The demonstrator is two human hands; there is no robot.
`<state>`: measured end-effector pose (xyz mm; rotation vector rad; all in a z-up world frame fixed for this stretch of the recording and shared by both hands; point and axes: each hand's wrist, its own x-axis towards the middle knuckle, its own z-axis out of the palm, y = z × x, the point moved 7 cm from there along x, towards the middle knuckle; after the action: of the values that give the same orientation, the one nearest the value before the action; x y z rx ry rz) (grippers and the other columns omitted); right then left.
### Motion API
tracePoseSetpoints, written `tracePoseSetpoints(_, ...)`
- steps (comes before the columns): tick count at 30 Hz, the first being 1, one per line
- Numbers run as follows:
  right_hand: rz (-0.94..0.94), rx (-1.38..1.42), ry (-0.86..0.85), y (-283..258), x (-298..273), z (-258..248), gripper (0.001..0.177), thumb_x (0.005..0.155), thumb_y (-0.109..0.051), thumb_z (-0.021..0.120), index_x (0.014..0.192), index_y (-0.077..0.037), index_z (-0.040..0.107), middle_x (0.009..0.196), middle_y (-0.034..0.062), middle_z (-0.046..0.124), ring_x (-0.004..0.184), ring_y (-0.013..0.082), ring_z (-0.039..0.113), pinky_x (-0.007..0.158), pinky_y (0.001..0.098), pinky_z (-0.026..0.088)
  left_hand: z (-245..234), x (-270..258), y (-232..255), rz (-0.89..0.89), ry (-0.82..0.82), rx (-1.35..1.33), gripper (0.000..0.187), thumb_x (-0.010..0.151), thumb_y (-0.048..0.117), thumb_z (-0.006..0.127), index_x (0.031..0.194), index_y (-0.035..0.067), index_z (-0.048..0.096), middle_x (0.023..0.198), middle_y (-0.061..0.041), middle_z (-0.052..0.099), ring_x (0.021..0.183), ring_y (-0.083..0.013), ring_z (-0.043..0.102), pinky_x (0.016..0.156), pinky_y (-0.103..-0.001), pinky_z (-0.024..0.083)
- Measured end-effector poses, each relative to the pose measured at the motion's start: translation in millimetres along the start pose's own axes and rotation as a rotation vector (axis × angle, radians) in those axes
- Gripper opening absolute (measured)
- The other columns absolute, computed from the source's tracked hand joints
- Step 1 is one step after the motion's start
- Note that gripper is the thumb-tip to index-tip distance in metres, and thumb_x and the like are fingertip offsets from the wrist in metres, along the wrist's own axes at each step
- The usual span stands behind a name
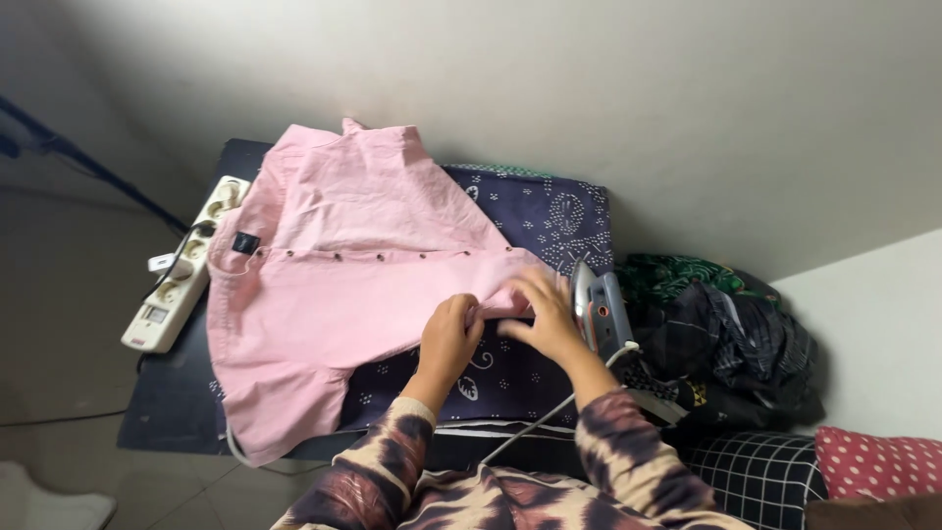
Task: Ironing a pink button-down shirt on an ironing board.
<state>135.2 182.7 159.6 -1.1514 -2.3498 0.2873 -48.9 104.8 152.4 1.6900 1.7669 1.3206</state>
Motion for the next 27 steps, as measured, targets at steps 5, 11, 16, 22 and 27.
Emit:
tracePoseSetpoints(5, 0.345, 0.655, -0.163, 25, 5, 42, 0.025, 0.095, -0.024, 0.071, 0.116, -0.009, 0.070, 0.104, 0.0048, 0.073, 0.094, 0.0136, 0.064, 0.086, 0.0317, 0.054, -57, -5, -12, 0.242, 0.067, 0.106, 0.053, 0.064, 0.020, 0.082, 0.109, 0.001, 0.064, 0.099, -0.021, 0.065, 0.087, -0.0415, 0.062, 0.075, -0.049, 0.050)
tracePoseSetpoints(11, 0.482, 1.000, -0.351, 70, -8, 69, 0.018, 0.097, -0.017, 0.068, 0.110, -0.006, 0.070, 0.094, 0.0003, 0.070, 0.085, 0.0089, 0.062, 0.070, 0.0273, 0.049, -102, -52, -156, -0.500, -0.296, 0.582, 0.018, 0.085, 0.019, 0.067, 0.099, 0.015, 0.077, 0.100, -0.016, 0.075, 0.100, -0.0364, 0.069, 0.088, -0.048, 0.054)
tracePoseSetpoints(16, 0.276, 0.190, -1.290, 57, -73, 164, 0.052, 0.087, -0.039, 0.074, 0.132, -0.015, 0.066, 0.116, 0.0062, 0.069, 0.106, 0.0188, 0.066, 0.084, 0.0352, 0.060, -112, -95, -192, -0.824, -0.784, 0.610, 0.035, 0.084, 0.034, 0.072, 0.105, 0.007, 0.080, 0.110, -0.018, 0.075, 0.105, -0.0346, 0.071, 0.089, -0.043, 0.056)
tracePoseSetpoints(22, 0.381, 0.450, -0.510, 109, -9, 217, 0.061, 0.080, -0.039, 0.079, 0.131, -0.008, 0.066, 0.117, 0.0183, 0.076, 0.107, 0.0306, 0.074, 0.092, 0.0386, 0.059, -122, -113, -198, -0.982, -0.944, 0.353, 0.067, 0.085, 0.057, 0.072, 0.108, -0.005, 0.078, 0.109, -0.021, 0.079, 0.100, -0.0334, 0.076, 0.086, -0.040, 0.058)
tracePoseSetpoints(27, 0.440, 0.246, -0.164, 143, 58, 236, 0.077, 0.075, -0.029, 0.088, 0.138, -0.002, 0.054, 0.123, 0.0261, 0.065, 0.109, 0.0385, 0.065, 0.089, 0.0444, 0.054, -160, -51, -208, -0.797, -0.288, 0.248, 0.059, 0.086, 0.041, 0.072, 0.131, 0.003, 0.064, 0.114, -0.017, 0.073, 0.104, -0.0296, 0.072, 0.091, -0.040, 0.054)
